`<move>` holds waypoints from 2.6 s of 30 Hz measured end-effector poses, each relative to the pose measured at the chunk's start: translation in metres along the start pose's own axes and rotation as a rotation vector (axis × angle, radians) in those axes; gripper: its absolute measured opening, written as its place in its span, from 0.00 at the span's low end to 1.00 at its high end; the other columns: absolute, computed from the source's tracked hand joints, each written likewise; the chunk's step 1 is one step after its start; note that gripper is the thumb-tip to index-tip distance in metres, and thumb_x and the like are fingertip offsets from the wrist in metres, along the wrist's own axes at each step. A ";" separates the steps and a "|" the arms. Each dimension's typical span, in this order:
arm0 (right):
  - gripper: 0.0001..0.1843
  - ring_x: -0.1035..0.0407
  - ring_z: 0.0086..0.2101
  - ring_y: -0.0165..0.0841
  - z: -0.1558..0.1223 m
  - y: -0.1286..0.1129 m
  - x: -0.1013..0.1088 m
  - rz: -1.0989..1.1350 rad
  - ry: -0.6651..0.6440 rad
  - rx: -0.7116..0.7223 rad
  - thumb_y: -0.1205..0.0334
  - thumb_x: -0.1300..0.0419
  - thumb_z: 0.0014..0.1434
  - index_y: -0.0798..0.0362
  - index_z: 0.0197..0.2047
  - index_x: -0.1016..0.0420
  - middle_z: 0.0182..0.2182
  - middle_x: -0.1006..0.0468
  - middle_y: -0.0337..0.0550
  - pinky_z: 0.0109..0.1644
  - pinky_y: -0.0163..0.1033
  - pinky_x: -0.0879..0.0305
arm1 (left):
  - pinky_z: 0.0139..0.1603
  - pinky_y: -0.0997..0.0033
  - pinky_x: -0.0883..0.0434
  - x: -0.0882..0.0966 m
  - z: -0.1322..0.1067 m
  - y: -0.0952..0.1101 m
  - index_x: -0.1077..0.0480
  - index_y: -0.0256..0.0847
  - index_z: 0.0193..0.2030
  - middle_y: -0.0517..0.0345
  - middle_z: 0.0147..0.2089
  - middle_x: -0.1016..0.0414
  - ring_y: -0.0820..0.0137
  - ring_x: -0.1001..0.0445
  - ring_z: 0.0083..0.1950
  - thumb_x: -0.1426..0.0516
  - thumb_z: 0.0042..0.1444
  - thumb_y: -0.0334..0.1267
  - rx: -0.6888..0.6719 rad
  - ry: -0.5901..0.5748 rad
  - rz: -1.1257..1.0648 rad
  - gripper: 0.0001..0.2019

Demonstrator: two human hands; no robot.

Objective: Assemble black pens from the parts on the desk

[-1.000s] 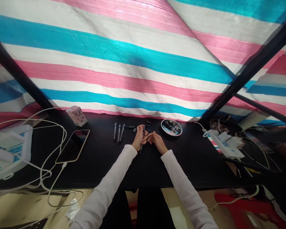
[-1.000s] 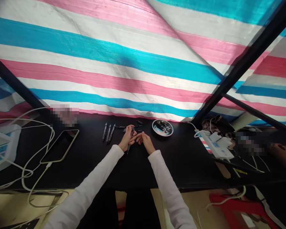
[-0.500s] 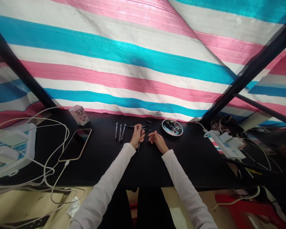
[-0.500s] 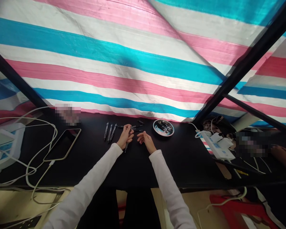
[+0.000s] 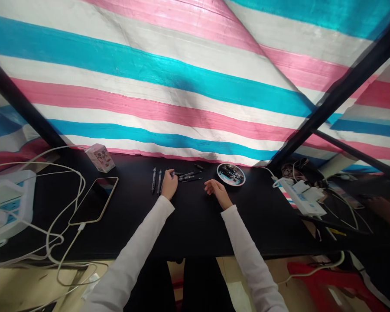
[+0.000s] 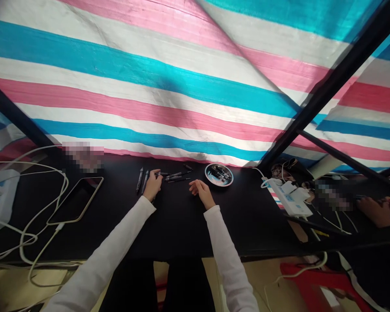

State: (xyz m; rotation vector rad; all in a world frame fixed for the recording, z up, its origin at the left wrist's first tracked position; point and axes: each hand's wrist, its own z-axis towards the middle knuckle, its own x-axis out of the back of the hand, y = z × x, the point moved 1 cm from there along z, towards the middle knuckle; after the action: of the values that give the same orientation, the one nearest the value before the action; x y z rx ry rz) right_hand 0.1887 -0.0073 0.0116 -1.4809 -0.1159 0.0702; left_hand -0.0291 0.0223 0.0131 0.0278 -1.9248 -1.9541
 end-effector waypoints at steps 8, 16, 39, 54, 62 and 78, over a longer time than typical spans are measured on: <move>0.12 0.32 0.34 0.32 0.036 -0.015 0.087 -1.011 0.186 0.060 0.60 0.49 0.57 0.57 0.36 0.27 0.31 0.25 0.45 0.40 0.36 0.39 | 0.58 0.54 0.41 0.016 0.003 -0.024 0.46 0.22 0.59 0.34 0.52 0.41 0.55 0.39 0.57 0.52 0.48 0.23 -0.356 0.113 0.636 0.28; 0.10 0.34 0.39 0.36 0.055 -0.009 0.089 -1.280 0.145 -0.068 0.69 0.44 0.52 0.58 0.38 0.26 0.38 0.30 0.50 0.45 0.38 0.41 | 0.60 0.44 0.49 0.032 -0.020 -0.020 0.46 0.27 0.62 0.31 0.62 0.49 0.46 0.50 0.64 0.51 0.56 0.33 -0.318 0.336 0.945 0.26; 0.06 0.34 0.38 0.35 0.045 -0.018 0.104 -1.248 0.165 0.044 0.71 0.48 0.51 0.57 0.33 0.32 0.35 0.29 0.49 0.43 0.38 0.39 | 0.59 0.52 0.44 0.052 0.002 -0.016 0.44 0.35 0.61 0.41 0.63 0.46 0.54 0.47 0.64 0.53 0.61 0.36 -0.361 0.164 0.950 0.22; 0.06 0.38 0.24 0.31 0.016 0.005 -0.023 -0.787 0.176 0.242 0.63 0.54 0.54 0.51 0.37 0.44 0.24 0.37 0.35 0.31 0.35 0.43 | 0.47 0.65 0.38 -0.017 -0.025 0.001 0.39 0.42 0.56 0.52 0.49 0.33 0.64 0.36 0.50 0.55 0.62 0.32 -0.799 -0.312 0.761 0.16; 0.06 0.39 0.22 0.33 0.011 0.004 -0.020 -0.836 0.167 0.199 0.64 0.60 0.57 0.51 0.37 0.45 0.22 0.40 0.35 0.28 0.35 0.47 | 0.43 0.63 0.39 -0.016 -0.028 -0.001 0.34 0.41 0.48 0.50 0.43 0.36 0.61 0.37 0.45 0.51 0.61 0.38 -0.727 -0.179 0.907 0.12; 0.20 0.32 0.36 0.33 0.017 0.013 -0.013 -0.734 0.079 0.368 0.73 0.56 0.56 0.52 0.46 0.30 0.33 0.27 0.45 0.45 0.41 0.36 | 0.40 0.66 0.42 0.001 -0.026 -0.007 0.34 0.41 0.37 0.54 0.37 0.29 0.65 0.34 0.40 0.52 0.63 0.36 -0.675 -0.159 0.787 0.08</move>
State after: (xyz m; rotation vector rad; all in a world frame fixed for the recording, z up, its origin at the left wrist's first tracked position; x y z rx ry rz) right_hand 0.1739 0.0096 -0.0007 -1.0009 -0.5450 -0.5344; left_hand -0.0245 -0.0033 0.0056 -0.9335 -0.9920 -1.9171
